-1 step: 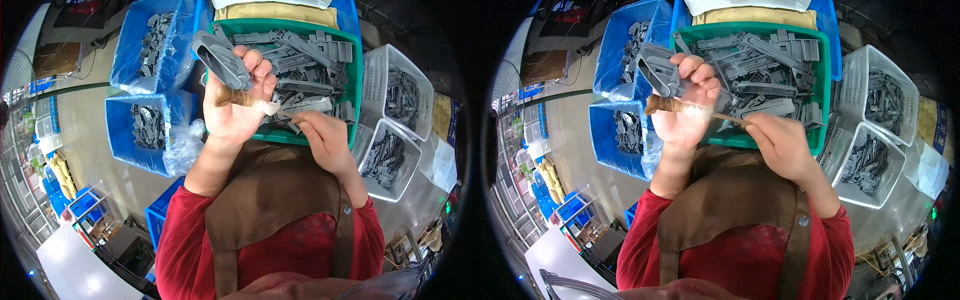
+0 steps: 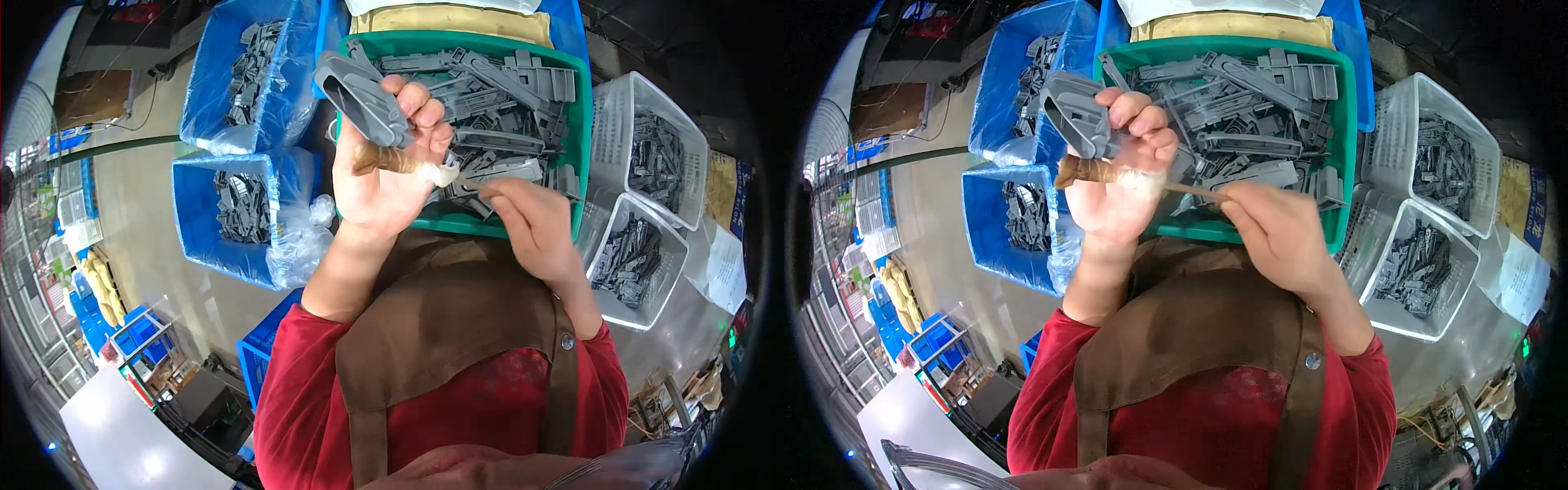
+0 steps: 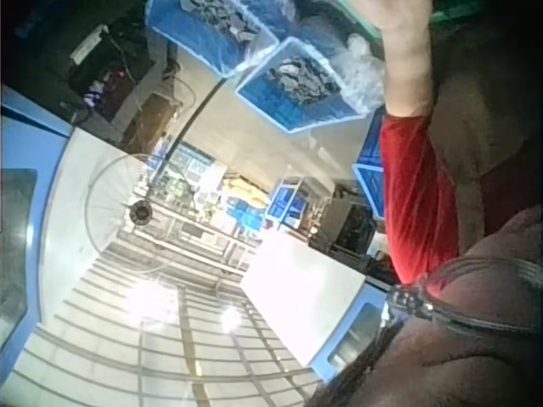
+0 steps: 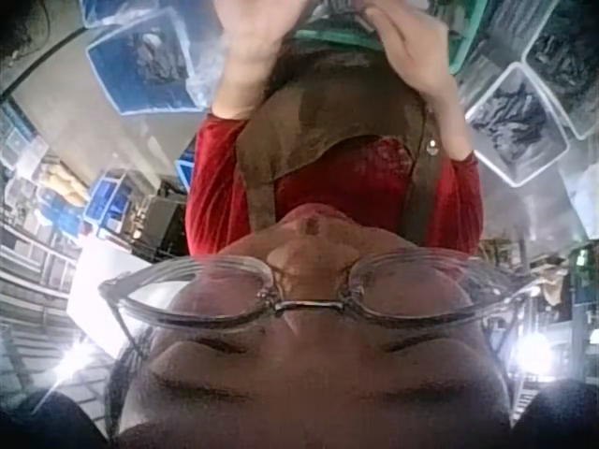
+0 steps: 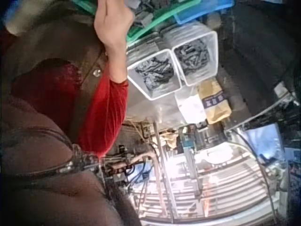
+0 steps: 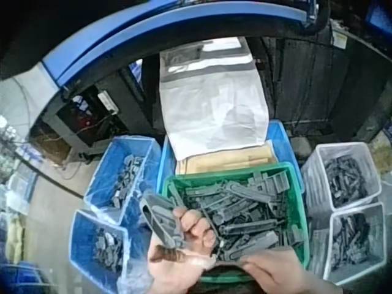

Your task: Cleaning individual gray plastic components with a brush and sorting them into different bins.

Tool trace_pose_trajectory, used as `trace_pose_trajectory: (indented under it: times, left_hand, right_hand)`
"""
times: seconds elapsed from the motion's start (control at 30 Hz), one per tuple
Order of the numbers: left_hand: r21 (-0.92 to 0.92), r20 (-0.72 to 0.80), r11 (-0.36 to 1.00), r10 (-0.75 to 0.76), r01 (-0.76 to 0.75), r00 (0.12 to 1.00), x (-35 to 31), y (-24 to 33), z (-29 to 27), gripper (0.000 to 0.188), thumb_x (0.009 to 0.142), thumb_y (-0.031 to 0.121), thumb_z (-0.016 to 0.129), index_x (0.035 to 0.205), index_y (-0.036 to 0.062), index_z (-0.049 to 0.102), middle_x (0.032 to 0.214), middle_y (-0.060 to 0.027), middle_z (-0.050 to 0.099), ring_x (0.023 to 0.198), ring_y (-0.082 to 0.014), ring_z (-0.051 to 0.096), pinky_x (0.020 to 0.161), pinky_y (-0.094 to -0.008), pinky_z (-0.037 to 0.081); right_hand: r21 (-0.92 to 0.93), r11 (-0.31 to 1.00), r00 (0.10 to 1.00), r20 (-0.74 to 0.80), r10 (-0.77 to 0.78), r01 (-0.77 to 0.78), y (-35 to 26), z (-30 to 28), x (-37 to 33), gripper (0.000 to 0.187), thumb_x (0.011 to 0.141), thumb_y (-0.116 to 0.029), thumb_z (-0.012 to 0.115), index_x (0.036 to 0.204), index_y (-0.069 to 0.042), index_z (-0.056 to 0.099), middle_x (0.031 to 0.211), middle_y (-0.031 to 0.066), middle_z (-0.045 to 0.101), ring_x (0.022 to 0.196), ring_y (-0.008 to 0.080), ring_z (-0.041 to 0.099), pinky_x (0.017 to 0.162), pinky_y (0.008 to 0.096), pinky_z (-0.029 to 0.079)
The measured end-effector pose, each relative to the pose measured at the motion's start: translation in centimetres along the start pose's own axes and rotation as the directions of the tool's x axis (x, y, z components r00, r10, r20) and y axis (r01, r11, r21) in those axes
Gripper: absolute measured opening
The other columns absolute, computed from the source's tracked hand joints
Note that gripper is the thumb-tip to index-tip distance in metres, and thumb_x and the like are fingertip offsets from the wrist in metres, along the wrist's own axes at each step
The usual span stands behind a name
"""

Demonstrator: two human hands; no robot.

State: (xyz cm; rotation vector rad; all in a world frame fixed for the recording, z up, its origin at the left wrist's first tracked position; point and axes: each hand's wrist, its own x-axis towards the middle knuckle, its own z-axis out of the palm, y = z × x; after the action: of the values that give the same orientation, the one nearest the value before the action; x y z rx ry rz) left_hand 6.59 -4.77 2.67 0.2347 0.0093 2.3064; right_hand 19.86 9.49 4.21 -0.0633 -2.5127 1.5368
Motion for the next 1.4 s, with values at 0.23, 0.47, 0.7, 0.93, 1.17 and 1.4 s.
trace_pose_trajectory:
  times: [0.23,0.47,0.7,0.93,1.17,1.4]
  left_hand:
    - [-0.076,-0.005,0.997,0.028,-0.029,1.0,-0.1,0.3,-0.1,0.027,0.092,0.026,0.046,0.113,0.0095,0.046,0.097,-0.0025,0.044,0.095,-0.0194,0.042,0.092,-0.0361,0.035]
    - [-0.077,-0.005,0.996,0.041,-0.041,0.999,-0.4,0.1,0.2,0.026,0.09,0.026,0.049,0.11,0.0115,0.044,0.095,-0.001,0.042,0.093,-0.0189,0.04,0.091,-0.0351,0.036]
    - [-0.117,-0.053,0.937,0.324,-0.328,0.945,1.7,12.1,0.8,0.03,0.076,0.012,0.069,0.101,0.0025,0.056,0.1,-0.0065,0.058,0.102,-0.0226,0.049,0.093,-0.0396,0.035]
    - [0.976,-0.077,0.217,0.392,-0.011,0.917,6.0,10.2,-1.6,0.046,0.092,0.035,0.047,0.118,-0.0031,0.048,0.115,-0.0154,0.054,0.106,-0.0262,0.053,0.092,-0.036,0.041]
    - [0.403,-0.181,-0.911,-0.178,-0.092,0.967,4.7,2.4,-3.7,0.024,0.082,0.018,0.056,0.1,0.0018,0.051,0.094,-0.02,0.055,0.085,-0.0398,0.058,0.076,-0.046,0.048]
    - [0.689,-0.382,-0.725,-0.37,-0.006,0.847,4.6,3.6,0.2,0.047,0.07,0.007,0.069,0.11,0.0071,0.044,0.099,-0.0222,0.055,0.094,-0.0405,0.054,0.079,-0.0437,0.045]
  right_hand:
    - [-0.011,0.995,0.995,-0.018,0.101,-0.101,-0.9,-0.8,-0.3,0.011,0.086,-0.004,0.053,0.09,0.001,0.061,0.073,0.0123,0.06,0.058,0.0248,0.056,0.056,0.0304,0.043]
    - [-0.091,0.992,0.996,0.006,-0.087,0.087,-0.1,-1.0,0.0,0.01,0.084,-0.005,0.056,0.088,0.002,0.061,0.077,0.0153,0.061,0.062,0.0286,0.058,0.058,0.0325,0.044]
    - [-0.004,0.984,0.898,-0.41,0.159,-0.176,0.7,-5.1,-0.7,0.024,0.094,-0.015,0.044,0.094,0.002,0.06,0.064,-0.0062,0.038,0.056,0.0022,0.03,0.05,0.0199,0.021]
    - [0.098,0.952,0.828,-0.473,0.302,-0.291,2.2,-5.6,-1.7,0.025,0.095,-0.016,0.043,0.095,0.003,0.059,0.062,-0.0069,0.032,0.057,0.0028,0.027,0.051,0.0199,0.02]
    - [0.09,0.962,0.848,-0.456,0.272,-0.259,2.0,-5.5,-1.5,0.025,0.095,-0.016,0.043,0.094,0.004,0.058,0.062,-0.0069,0.031,0.056,0.0027,0.027,0.05,0.0203,0.02]
    - [0.132,0.958,0.833,-0.473,0.287,-0.255,2.9,-5.7,-1.6,0.025,0.095,-0.015,0.042,0.092,0.003,0.058,0.061,-0.0072,0.031,0.054,0.0022,0.026,0.049,0.0206,0.019]
